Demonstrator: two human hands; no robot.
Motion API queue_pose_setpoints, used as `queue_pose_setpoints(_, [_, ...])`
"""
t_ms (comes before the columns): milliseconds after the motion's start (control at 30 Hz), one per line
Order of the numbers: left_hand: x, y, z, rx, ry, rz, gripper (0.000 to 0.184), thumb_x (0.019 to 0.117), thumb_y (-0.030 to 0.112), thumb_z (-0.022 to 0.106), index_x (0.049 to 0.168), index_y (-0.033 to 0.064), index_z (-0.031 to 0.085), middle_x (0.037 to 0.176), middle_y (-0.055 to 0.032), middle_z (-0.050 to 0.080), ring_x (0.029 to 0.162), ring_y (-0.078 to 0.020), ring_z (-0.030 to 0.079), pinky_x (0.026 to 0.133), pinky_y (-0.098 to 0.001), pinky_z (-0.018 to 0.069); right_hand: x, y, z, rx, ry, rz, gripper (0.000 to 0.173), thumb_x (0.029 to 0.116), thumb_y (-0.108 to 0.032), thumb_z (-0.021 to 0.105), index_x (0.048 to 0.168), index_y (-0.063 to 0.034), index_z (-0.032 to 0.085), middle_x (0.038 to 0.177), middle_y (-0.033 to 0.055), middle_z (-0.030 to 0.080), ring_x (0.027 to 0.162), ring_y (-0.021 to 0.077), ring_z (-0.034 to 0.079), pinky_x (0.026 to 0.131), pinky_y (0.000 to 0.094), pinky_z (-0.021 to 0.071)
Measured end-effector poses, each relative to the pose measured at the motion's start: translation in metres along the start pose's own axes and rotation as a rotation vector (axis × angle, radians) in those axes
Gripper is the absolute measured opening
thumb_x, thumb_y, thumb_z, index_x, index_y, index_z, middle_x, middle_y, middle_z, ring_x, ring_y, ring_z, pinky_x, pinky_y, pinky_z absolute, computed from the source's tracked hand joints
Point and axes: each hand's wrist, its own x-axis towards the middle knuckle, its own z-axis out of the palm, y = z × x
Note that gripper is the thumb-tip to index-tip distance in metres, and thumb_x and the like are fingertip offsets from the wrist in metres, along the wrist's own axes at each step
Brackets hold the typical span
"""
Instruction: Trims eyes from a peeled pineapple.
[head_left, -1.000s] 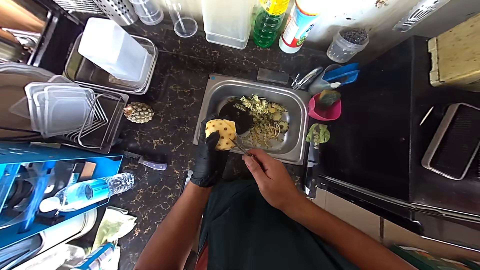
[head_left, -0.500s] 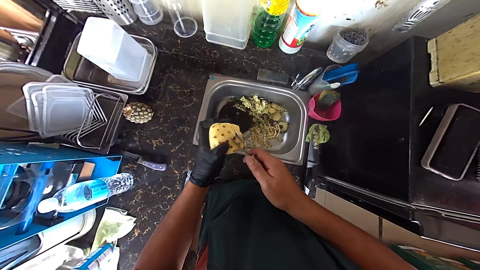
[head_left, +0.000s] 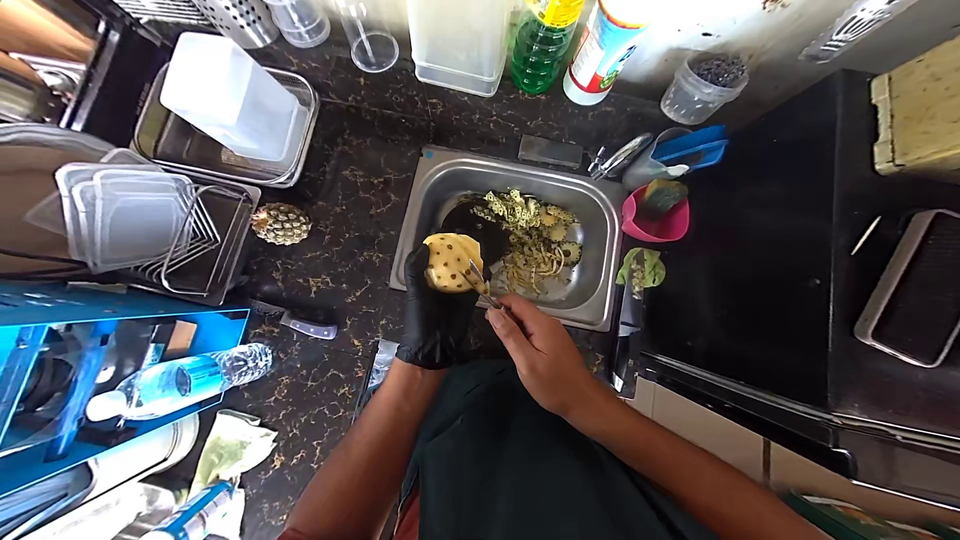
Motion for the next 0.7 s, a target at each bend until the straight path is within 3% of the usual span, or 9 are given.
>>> queue_pose_setpoints(67, [-0.002, 0.003, 0.010, 0.025, 0.042, 0.026, 0.041, 0.1042, 0.047, 0.042, 0.128, 0.0158, 0.052, 0.113, -0.0105, 0.064, 0.100, -0.0217, 0.066, 0.084, -0.0400, 0.0578, -0.002, 0.001, -0.001, 0.002, -0.002, -0.002, 0.038, 0.1094, -0.043, 0.043, 0.118, -0.0135, 0.066, 0.072, -0.0045, 0.053, 0.059, 0.0066, 0.051, 0.055, 0.0259, 0.0454])
queue_pose_setpoints(133, [-0.001, -0.002, 0.002, 0.021, -0.034, 0.048, 0.040, 0.1044, 0.045, 0.043, 0.130, 0.0146, 0.050, 0.116, -0.0108, 0.063, 0.104, -0.0223, 0.065, 0.088, -0.0417, 0.0570, -0.003, 0.001, -0.002, 0.013, 0.010, -0.016, 0.038, 0.1094, -0.043, 0.043, 0.118, -0.0132, 0.066, 0.071, -0.0050, 0.052, 0.059, 0.0056, 0.050, 0.054, 0.0246, 0.0448])
queue_pose_setpoints(167, [0.002, -0.007, -0.009, -0.008, -0.108, 0.063, 0.044, 0.1023, 0.044, 0.051, 0.132, 0.0126, 0.049, 0.119, -0.0124, 0.062, 0.109, -0.0241, 0.064, 0.093, -0.0447, 0.0555, -0.004, 0.001, -0.001, 0.021, 0.016, -0.024, 0.038, 0.1094, -0.042, 0.044, 0.117, -0.0132, 0.066, 0.071, -0.0052, 0.052, 0.059, 0.0052, 0.050, 0.054, 0.0240, 0.0444])
queue_pose_setpoints(233, [0.001, -0.011, -0.012, -0.020, -0.124, 0.086, 0.048, 0.0950, 0.044, 0.065, 0.129, 0.0118, 0.054, 0.116, -0.0117, 0.066, 0.107, -0.0237, 0.066, 0.093, -0.0454, 0.0562, -0.003, 0.001, -0.001, 0.036, 0.020, -0.045, 0.037, 0.1096, -0.042, 0.043, 0.117, -0.0129, 0.066, 0.071, -0.0052, 0.052, 0.058, 0.0049, 0.050, 0.054, 0.0237, 0.0446])
queue_pose_setpoints(267, [-0.001, -0.010, -0.008, 0.000, -0.098, 0.094, 0.047, 0.0919, 0.045, 0.067, 0.125, 0.0137, 0.056, 0.112, -0.0094, 0.068, 0.104, -0.0213, 0.068, 0.091, -0.0430, 0.0577, -0.003, 0.000, -0.001, 0.046, 0.018, -0.052, 0.037, 0.1097, -0.041, 0.043, 0.117, -0.0127, 0.066, 0.071, -0.0052, 0.052, 0.058, 0.0049, 0.050, 0.053, 0.0236, 0.0445])
queue_pose_setpoints(367, [0.000, -0.013, -0.019, 0.014, -0.181, 0.140, 0.047, 0.0934, 0.035, 0.067, 0.133, 0.0146, 0.050, 0.118, -0.0096, 0.065, 0.109, -0.0211, 0.066, 0.095, -0.0429, 0.0556, -0.003, -0.003, 0.000, 0.098, 0.002, -0.049, 0.036, 0.1100, -0.041, 0.043, 0.115, -0.0132, 0.066, 0.070, -0.0050, 0.051, 0.057, 0.0057, 0.049, 0.052, 0.0238, 0.0434])
queue_pose_setpoints(467, [-0.001, -0.012, -0.023, 0.035, -0.209, 0.171, 0.057, 0.0874, 0.030, 0.075, 0.135, 0.0165, 0.048, 0.119, -0.0088, 0.065, 0.108, -0.0207, 0.066, 0.095, -0.0424, 0.0560, -0.003, -0.007, -0.002, 0.096, -0.017, -0.033, 0.036, 0.1098, -0.043, 0.043, 0.111, -0.0151, 0.066, 0.070, -0.0051, 0.050, 0.057, 0.0061, 0.049, 0.052, 0.0243, 0.0433])
queue_pose_setpoints(700, [-0.004, 0.000, -0.022, 0.239, -0.188, 0.195, 0.066, 0.0759, 0.044, 0.083, 0.129, 0.0179, 0.054, 0.111, -0.0045, 0.070, 0.103, -0.0167, 0.070, 0.089, -0.0402, 0.0596, -0.008, -0.003, -0.004, 0.102, -0.039, -0.040, 0.036, 0.1097, -0.042, 0.044, 0.111, -0.0149, 0.067, 0.069, -0.0044, 0.050, 0.056, 0.0073, 0.048, 0.051, 0.0253, 0.0430])
